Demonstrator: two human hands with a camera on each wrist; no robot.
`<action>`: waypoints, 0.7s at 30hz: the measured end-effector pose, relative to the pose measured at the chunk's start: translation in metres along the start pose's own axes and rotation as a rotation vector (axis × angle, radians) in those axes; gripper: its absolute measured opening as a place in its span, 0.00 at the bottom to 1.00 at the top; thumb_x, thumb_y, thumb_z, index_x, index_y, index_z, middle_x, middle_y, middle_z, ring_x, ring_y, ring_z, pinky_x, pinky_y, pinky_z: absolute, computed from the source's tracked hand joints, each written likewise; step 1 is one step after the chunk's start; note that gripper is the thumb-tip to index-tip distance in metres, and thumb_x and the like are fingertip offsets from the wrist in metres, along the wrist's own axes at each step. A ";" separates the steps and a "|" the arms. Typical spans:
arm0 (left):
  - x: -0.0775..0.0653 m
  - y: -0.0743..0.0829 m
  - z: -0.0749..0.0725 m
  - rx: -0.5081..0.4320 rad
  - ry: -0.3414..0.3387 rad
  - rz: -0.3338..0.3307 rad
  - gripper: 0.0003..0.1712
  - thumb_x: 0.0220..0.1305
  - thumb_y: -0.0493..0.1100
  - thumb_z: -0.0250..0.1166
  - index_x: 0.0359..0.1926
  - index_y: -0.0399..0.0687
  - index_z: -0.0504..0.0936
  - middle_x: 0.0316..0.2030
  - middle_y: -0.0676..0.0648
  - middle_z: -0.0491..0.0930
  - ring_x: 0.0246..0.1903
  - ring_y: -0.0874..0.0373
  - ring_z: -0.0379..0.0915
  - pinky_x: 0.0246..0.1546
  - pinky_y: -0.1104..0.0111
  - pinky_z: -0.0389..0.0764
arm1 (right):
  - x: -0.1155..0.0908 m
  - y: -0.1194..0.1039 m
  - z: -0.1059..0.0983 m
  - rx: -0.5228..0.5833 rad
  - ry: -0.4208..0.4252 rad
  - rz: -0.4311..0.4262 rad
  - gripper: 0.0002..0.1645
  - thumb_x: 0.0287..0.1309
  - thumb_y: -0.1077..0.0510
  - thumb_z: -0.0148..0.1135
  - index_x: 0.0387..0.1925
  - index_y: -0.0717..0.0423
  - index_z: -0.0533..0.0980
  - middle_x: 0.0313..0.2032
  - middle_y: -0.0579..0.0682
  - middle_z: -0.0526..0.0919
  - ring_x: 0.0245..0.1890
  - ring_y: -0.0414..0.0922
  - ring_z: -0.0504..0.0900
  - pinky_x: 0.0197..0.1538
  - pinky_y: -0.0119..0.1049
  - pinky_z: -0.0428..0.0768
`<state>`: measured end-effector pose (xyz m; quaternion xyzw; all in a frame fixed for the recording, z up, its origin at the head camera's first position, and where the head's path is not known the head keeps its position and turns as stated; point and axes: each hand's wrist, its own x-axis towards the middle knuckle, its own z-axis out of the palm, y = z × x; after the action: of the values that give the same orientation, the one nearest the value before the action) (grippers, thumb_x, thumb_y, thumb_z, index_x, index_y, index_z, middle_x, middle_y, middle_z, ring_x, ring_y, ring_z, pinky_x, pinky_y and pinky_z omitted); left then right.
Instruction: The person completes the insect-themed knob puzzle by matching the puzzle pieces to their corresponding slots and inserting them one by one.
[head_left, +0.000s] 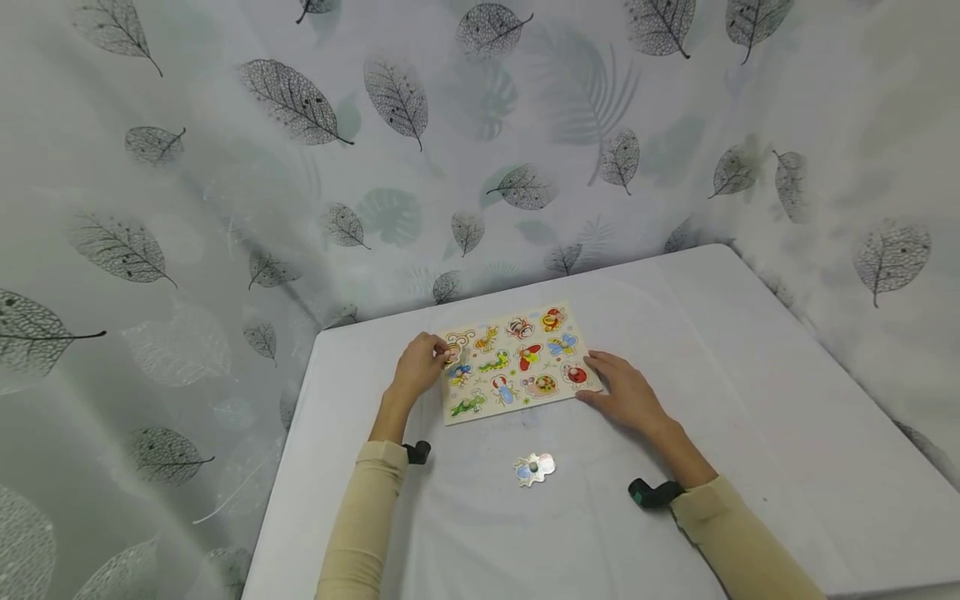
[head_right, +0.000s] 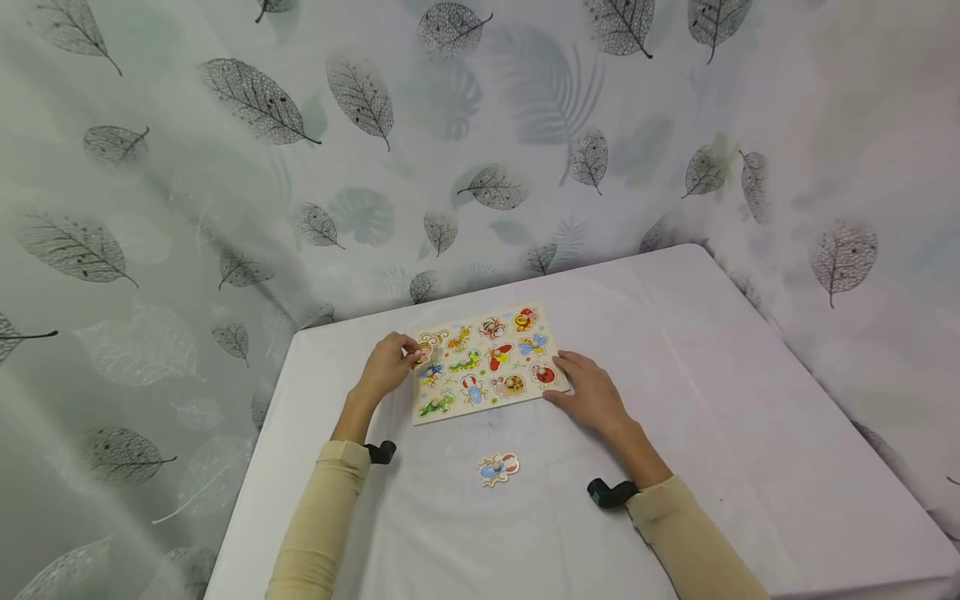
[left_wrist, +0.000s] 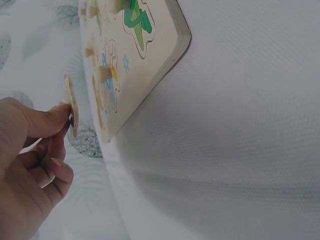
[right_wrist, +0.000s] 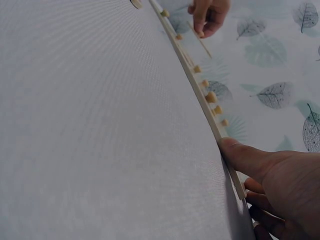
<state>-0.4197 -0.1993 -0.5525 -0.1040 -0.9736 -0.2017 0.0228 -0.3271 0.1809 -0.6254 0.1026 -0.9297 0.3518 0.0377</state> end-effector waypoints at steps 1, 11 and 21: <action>0.001 0.000 0.001 -0.001 0.000 -0.001 0.06 0.73 0.42 0.67 0.45 0.43 0.85 0.42 0.45 0.79 0.37 0.53 0.74 0.38 0.59 0.78 | 0.000 0.000 0.000 0.000 0.001 -0.002 0.45 0.61 0.46 0.75 0.73 0.63 0.69 0.75 0.62 0.67 0.76 0.63 0.62 0.73 0.64 0.61; 0.011 -0.001 0.003 -0.003 0.002 -0.002 0.06 0.73 0.40 0.67 0.45 0.42 0.85 0.43 0.44 0.79 0.37 0.52 0.74 0.39 0.58 0.78 | 0.000 0.002 0.001 -0.001 0.020 -0.014 0.45 0.61 0.46 0.76 0.72 0.63 0.70 0.74 0.62 0.68 0.75 0.63 0.63 0.72 0.65 0.62; 0.021 -0.002 0.009 -0.015 -0.028 -0.033 0.06 0.75 0.41 0.64 0.46 0.44 0.83 0.45 0.44 0.78 0.43 0.50 0.77 0.45 0.55 0.79 | -0.001 0.001 0.001 0.002 -0.005 0.003 0.46 0.62 0.45 0.75 0.73 0.62 0.69 0.75 0.61 0.67 0.76 0.62 0.62 0.73 0.65 0.60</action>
<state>-0.4408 -0.1939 -0.5601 -0.0907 -0.9740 -0.2077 0.0048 -0.3264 0.1813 -0.6271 0.1022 -0.9295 0.3526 0.0346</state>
